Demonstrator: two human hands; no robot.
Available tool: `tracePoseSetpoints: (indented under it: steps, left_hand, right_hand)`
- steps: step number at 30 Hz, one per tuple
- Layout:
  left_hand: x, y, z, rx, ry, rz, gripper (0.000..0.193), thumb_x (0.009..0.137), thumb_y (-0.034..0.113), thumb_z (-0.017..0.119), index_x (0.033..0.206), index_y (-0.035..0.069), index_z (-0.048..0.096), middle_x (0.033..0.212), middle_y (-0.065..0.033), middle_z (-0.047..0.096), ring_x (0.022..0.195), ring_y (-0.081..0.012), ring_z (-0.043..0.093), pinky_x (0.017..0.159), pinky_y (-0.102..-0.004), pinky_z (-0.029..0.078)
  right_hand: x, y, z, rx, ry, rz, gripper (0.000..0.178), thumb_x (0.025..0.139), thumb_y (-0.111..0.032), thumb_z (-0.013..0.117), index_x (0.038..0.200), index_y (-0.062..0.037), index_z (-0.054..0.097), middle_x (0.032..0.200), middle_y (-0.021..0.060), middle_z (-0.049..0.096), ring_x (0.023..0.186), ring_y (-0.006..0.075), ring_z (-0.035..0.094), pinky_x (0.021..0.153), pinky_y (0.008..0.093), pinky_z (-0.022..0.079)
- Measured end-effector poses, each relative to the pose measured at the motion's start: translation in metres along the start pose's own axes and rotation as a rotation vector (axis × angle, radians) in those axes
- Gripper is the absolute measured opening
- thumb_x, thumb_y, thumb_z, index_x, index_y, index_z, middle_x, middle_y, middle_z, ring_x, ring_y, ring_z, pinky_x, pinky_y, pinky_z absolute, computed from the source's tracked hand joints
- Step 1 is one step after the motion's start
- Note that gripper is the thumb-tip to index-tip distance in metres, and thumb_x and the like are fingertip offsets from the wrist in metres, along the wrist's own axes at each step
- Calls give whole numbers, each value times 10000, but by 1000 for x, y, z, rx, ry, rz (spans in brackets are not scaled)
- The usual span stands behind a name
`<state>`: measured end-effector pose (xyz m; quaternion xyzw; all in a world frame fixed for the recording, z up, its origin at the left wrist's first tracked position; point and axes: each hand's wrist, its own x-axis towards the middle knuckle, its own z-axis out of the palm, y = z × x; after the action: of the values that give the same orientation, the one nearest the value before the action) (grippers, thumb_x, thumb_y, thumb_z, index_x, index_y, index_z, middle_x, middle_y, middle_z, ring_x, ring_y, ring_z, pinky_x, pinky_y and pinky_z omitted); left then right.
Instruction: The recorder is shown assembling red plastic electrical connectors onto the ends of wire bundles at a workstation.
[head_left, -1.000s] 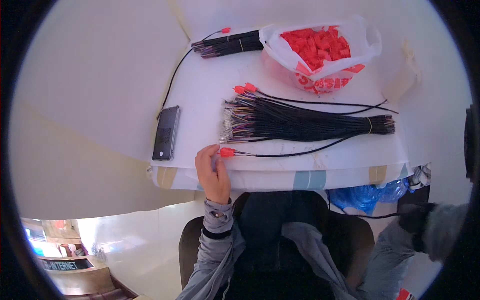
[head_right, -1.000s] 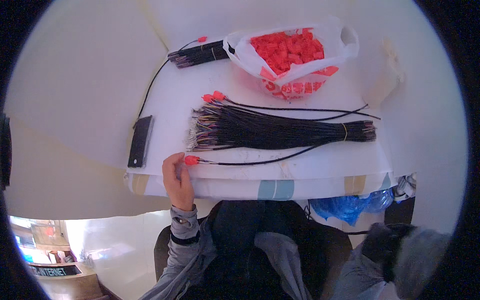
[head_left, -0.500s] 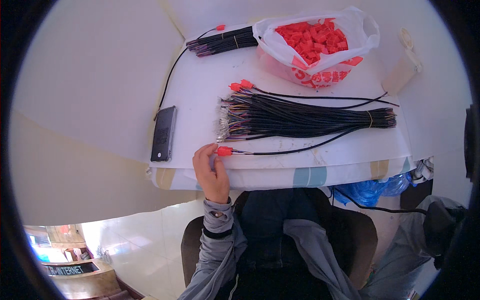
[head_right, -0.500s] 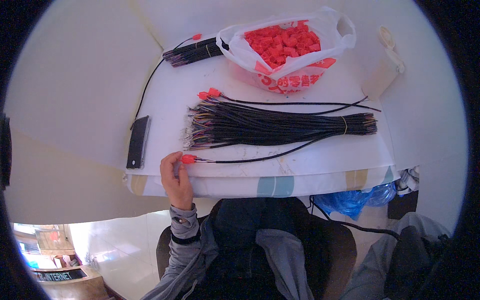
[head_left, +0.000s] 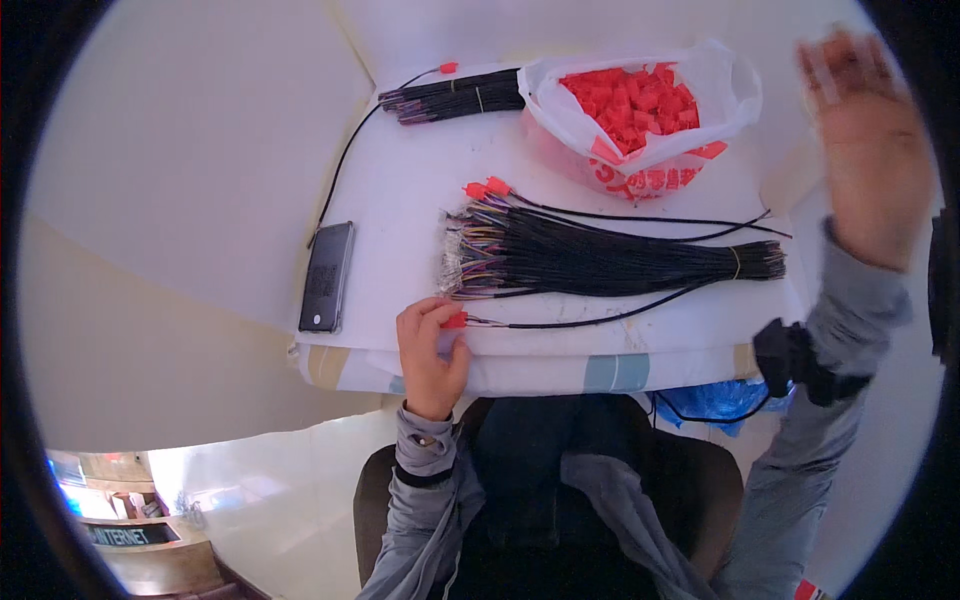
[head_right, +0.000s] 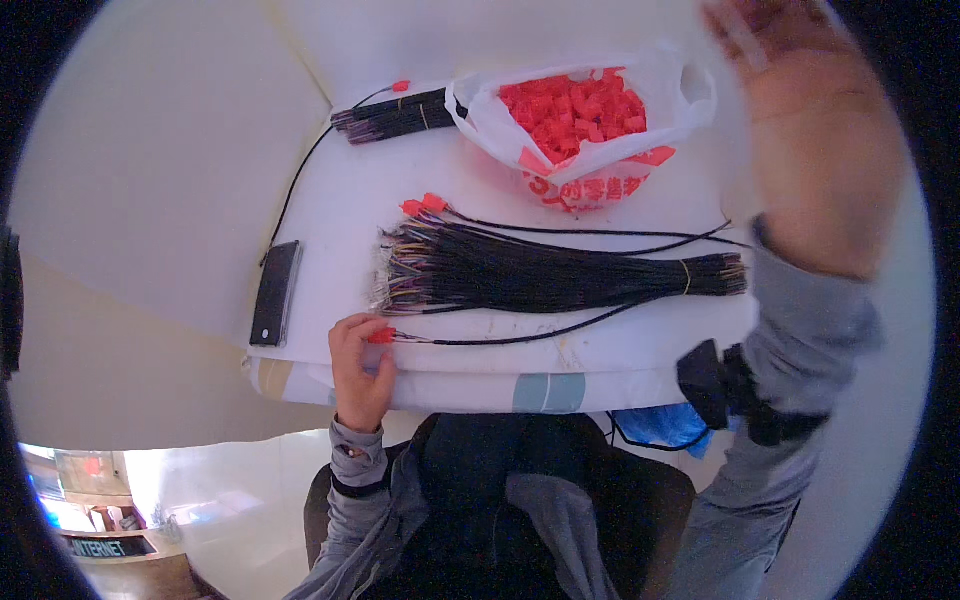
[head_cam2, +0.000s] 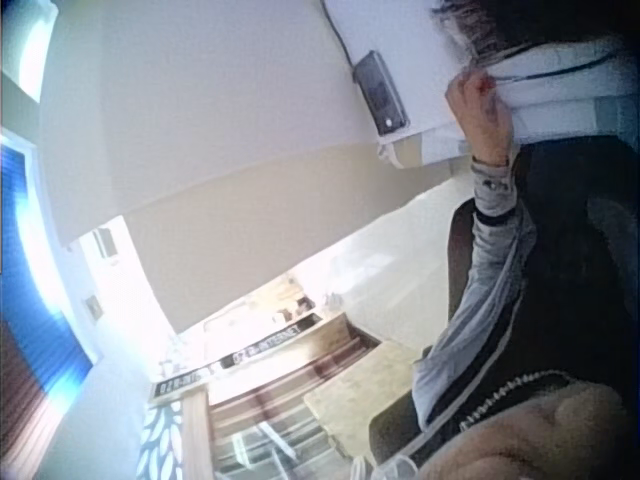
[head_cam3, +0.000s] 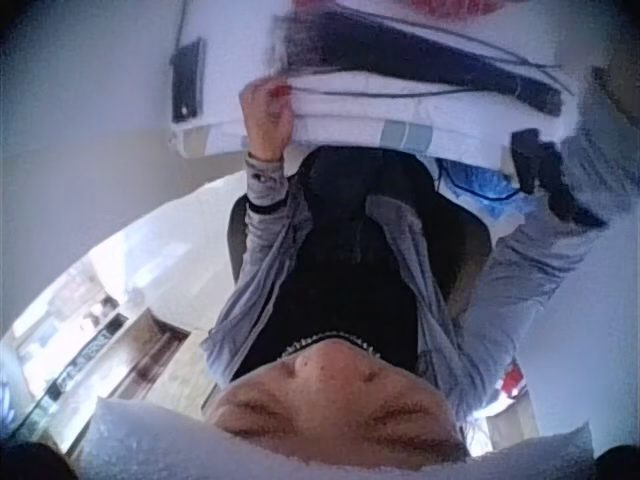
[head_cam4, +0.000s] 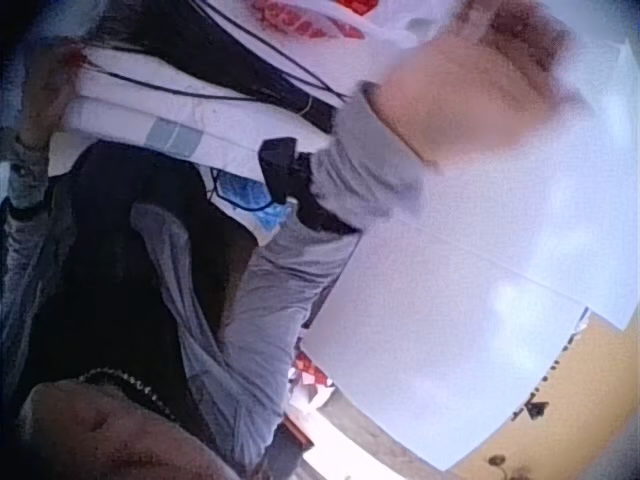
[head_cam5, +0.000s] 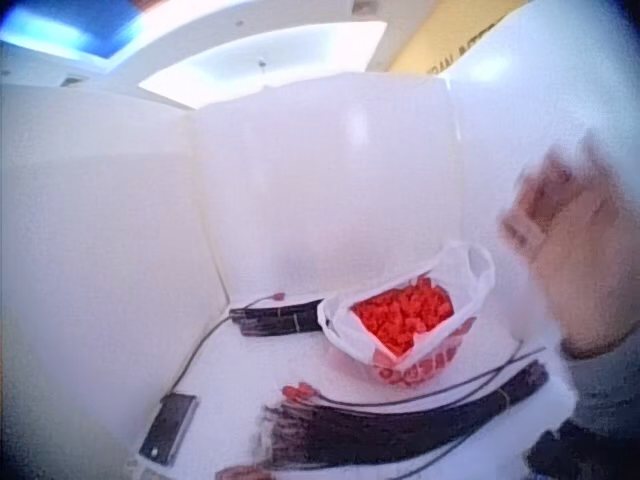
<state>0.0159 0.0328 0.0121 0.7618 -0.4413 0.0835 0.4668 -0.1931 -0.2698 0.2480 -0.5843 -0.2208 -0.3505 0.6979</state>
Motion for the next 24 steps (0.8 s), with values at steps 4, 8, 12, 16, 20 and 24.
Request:
tracePoseSetpoints:
  steps: [4,8,12,16,20,24]
  left_hand:
    - [-2,-8,0,45,-8,0,276,620,-37,530,887,26,558,959,-150,521,932,-317,476,821,-384,374]
    - [-5,-10,-5,55,30,-54,230,620,-32,536,840,32,551,934,-142,527,905,-310,487,814,-378,371]
    - [-2,-5,-3,74,20,-38,232,622,-33,529,842,39,554,933,-135,532,906,-305,489,815,-378,370]
    - [-1,-3,0,73,7,-45,236,624,-27,527,848,44,553,940,-132,535,907,-306,490,815,-379,368]
    - [-2,-7,-2,77,10,-32,253,619,-21,524,862,45,550,941,-131,538,908,-310,490,817,-384,363]
    - [-1,-3,-5,68,1,-27,264,619,-12,526,876,44,551,943,-130,542,910,-311,490,821,-385,361]
  right_hand:
    - [-16,84,-33,-216,476,94,335,924,-284,408,1090,-19,528,999,105,561,970,203,524,900,371,400]
    - [-2,131,-28,-407,727,317,187,859,-161,550,994,-32,560,841,48,597,733,158,567,721,270,452]
    - [-5,152,-67,-814,516,381,133,817,-130,584,865,-7,606,779,54,623,730,136,583,676,285,472]
    - [4,161,-71,-1387,210,456,133,750,-141,612,807,-24,640,770,107,638,731,217,614,690,335,486]
    - [15,189,-77,-1792,17,716,161,703,-149,608,822,-60,672,839,151,648,803,274,635,719,370,503]
    - [20,207,-63,-2055,-66,976,219,705,-226,625,840,-59,671,824,143,649,813,297,632,728,391,506]
